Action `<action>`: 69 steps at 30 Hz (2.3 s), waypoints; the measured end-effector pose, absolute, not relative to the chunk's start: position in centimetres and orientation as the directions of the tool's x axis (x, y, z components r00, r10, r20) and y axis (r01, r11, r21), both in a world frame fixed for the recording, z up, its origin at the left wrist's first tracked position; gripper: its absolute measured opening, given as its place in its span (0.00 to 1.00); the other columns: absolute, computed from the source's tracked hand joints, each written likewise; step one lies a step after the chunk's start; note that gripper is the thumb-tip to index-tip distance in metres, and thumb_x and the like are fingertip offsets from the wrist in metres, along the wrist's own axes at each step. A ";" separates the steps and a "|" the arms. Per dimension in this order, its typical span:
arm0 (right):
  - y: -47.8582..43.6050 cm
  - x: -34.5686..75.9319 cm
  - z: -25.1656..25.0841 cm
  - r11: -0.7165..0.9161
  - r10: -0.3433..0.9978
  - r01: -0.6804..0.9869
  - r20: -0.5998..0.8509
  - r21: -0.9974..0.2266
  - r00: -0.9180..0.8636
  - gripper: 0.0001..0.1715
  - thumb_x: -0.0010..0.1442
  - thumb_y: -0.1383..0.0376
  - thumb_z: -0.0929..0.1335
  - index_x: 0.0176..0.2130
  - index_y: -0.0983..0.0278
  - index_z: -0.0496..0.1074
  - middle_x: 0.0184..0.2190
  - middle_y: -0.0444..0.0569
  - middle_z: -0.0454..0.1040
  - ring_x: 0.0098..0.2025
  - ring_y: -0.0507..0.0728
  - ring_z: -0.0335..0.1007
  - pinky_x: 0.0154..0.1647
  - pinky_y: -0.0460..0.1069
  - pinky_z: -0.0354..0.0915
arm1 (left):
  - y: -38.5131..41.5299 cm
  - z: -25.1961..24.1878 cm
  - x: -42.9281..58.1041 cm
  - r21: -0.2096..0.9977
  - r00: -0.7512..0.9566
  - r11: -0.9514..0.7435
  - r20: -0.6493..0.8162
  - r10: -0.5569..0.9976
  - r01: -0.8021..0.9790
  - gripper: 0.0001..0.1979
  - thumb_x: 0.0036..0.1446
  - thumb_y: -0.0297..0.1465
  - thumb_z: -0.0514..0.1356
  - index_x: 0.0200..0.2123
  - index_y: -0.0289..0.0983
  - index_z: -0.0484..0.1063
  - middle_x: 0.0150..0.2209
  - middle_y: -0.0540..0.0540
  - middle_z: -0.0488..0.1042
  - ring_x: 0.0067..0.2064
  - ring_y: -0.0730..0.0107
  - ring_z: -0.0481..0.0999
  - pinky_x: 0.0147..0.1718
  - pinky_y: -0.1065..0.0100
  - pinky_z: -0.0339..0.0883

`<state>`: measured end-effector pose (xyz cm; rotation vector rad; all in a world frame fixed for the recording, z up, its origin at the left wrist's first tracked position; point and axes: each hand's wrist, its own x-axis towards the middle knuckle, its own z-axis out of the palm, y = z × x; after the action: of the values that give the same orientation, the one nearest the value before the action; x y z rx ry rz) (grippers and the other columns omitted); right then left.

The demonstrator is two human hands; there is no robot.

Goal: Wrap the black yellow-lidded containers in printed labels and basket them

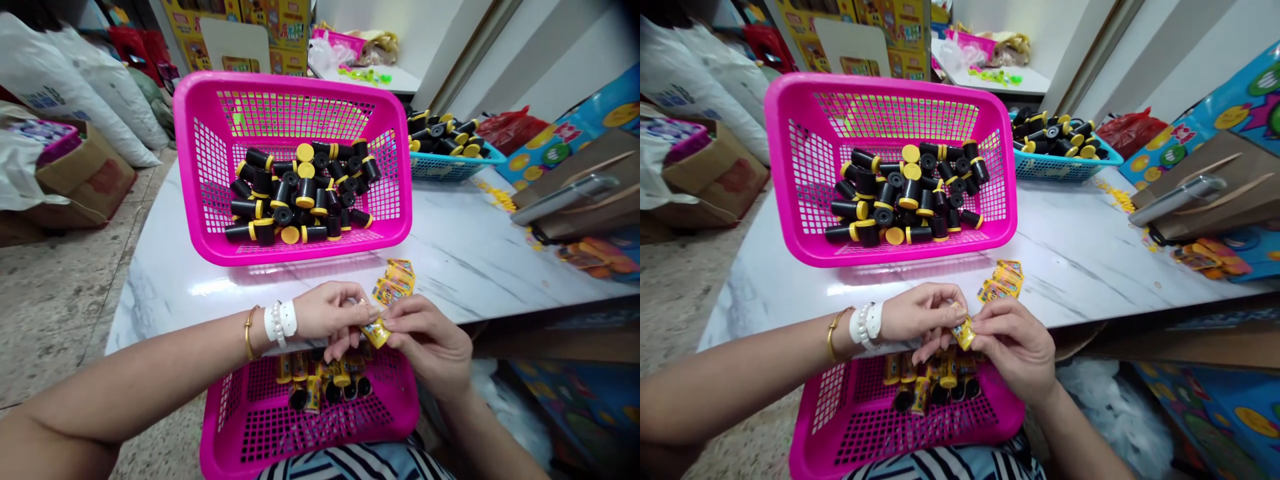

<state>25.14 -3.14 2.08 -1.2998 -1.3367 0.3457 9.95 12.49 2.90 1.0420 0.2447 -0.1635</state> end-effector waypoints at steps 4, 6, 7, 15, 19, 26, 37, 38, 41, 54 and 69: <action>-3.8 24.8 2.6 0.346 0.826 0.575 0.531 -0.741 0.188 0.08 0.61 0.64 0.76 0.43 0.57 0.82 0.37 0.49 0.80 0.38 0.56 0.80 0.39 0.49 0.78 | 12.6 3.0 9.7 0.825 0.948 0.475 -0.308 -0.075 0.305 0.27 0.55 0.54 0.68 0.38 0.39 0.63 0.20 0.55 0.74 0.13 0.74 0.70 0.12 0.75 0.64; -4.3 24.1 2.7 0.383 0.804 0.645 0.582 -0.661 0.119 0.08 0.60 0.67 0.76 0.42 0.57 0.82 0.34 0.47 0.80 0.34 0.53 0.80 0.35 0.46 0.77 | 12.8 3.3 9.4 0.845 0.920 0.362 -0.355 -0.168 0.393 0.25 0.57 0.53 0.66 0.40 0.39 0.65 0.20 0.55 0.74 0.13 0.73 0.69 0.13 0.74 0.63; -4.5 23.6 2.6 0.402 0.792 0.678 0.605 -0.615 0.080 0.08 0.60 0.68 0.76 0.42 0.57 0.82 0.33 0.47 0.80 0.32 0.52 0.79 0.33 0.45 0.77 | 13.0 3.5 9.3 0.871 0.907 0.258 -0.382 -0.179 0.417 0.24 0.58 0.52 0.65 0.43 0.39 0.67 0.19 0.55 0.73 0.13 0.73 0.68 0.13 0.74 0.61; -4.9 24.9 1.3 0.363 0.792 0.858 0.605 -0.365 -0.078 0.10 0.65 0.60 0.73 0.44 0.61 0.82 0.31 0.47 0.80 0.30 0.52 0.78 0.33 0.44 0.74 | 14.2 3.9 9.4 0.872 0.957 -0.433 -0.116 0.267 0.227 0.17 0.58 0.43 0.67 0.41 0.34 0.78 0.15 0.55 0.67 0.16 0.74 0.64 0.21 0.71 0.51; -2.6 28.9 0.6 0.063 0.792 0.937 0.589 -0.342 0.162 0.09 0.64 0.67 0.73 0.44 0.59 0.83 0.32 0.48 0.79 0.33 0.55 0.77 0.36 0.50 0.75 | 14.1 3.7 10.0 0.891 0.914 -0.330 -0.188 0.360 0.313 0.11 0.62 0.38 0.63 0.34 0.35 0.77 0.18 0.52 0.72 0.19 0.73 0.69 0.23 0.73 0.57; -0.7 28.6 0.1 0.081 0.771 0.924 0.611 -0.374 0.180 0.03 0.62 0.69 0.74 0.36 0.61 0.81 0.30 0.47 0.78 0.32 0.56 0.75 0.35 0.52 0.72 | 13.5 3.4 10.3 0.947 0.846 -0.065 -0.248 0.472 0.313 0.13 0.60 0.40 0.65 0.36 0.34 0.76 0.25 0.50 0.76 0.18 0.76 0.70 0.20 0.74 0.60; 1.7 25.8 3.9 -0.019 0.910 0.386 0.145 -0.922 0.390 0.15 0.62 0.54 0.73 0.42 0.62 0.81 0.29 0.47 0.78 0.26 0.53 0.72 0.24 0.46 0.68 | 14.4 4.6 10.2 0.996 0.834 -0.007 -0.068 0.548 0.086 0.11 0.62 0.31 0.62 0.27 0.34 0.74 0.17 0.55 0.66 0.18 0.79 0.63 0.19 0.76 0.55; 2.0 25.7 4.0 -0.046 0.914 0.349 0.101 -0.936 0.392 0.16 0.62 0.53 0.73 0.36 0.63 0.81 0.24 0.45 0.76 0.23 0.51 0.69 0.22 0.45 0.66 | 14.3 4.6 10.1 0.997 0.802 -0.041 -0.034 0.596 0.073 0.11 0.62 0.32 0.63 0.28 0.34 0.74 0.18 0.55 0.67 0.18 0.79 0.64 0.20 0.76 0.55; 2.7 25.3 3.9 -0.065 0.808 0.311 0.133 -0.948 0.574 0.20 0.59 0.50 0.75 0.27 0.64 0.77 0.19 0.42 0.72 0.19 0.49 0.63 0.18 0.43 0.62 | 14.0 4.8 10.0 0.991 0.645 -0.136 0.109 0.756 -0.008 0.12 0.62 0.34 0.63 0.28 0.34 0.73 0.22 0.53 0.69 0.22 0.78 0.65 0.22 0.75 0.56; 3.5 23.8 3.1 0.070 0.613 0.633 0.534 -0.771 0.583 0.15 0.64 0.57 0.72 0.30 0.63 0.79 0.21 0.43 0.75 0.21 0.51 0.67 0.23 0.46 0.64 | 12.9 5.8 9.4 0.986 0.633 -0.047 0.139 0.761 -0.160 0.11 0.58 0.36 0.67 0.32 0.33 0.84 0.29 0.44 0.82 0.30 0.71 0.75 0.33 0.69 0.68; 4.5 25.0 4.2 0.221 0.669 0.819 0.693 -0.530 0.268 0.02 0.63 0.66 0.73 0.36 0.60 0.79 0.30 0.46 0.77 0.31 0.55 0.73 0.32 0.50 0.68 | 14.8 7.3 9.4 0.944 0.705 0.329 -0.220 0.674 -0.021 0.11 0.52 0.36 0.71 0.33 0.33 0.84 0.16 0.55 0.66 0.17 0.81 0.56 0.17 0.74 0.48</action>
<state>24.98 4.46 4.18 -1.4984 -1.4522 -0.1809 9.35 14.78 7.33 1.1588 0.6706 0.5023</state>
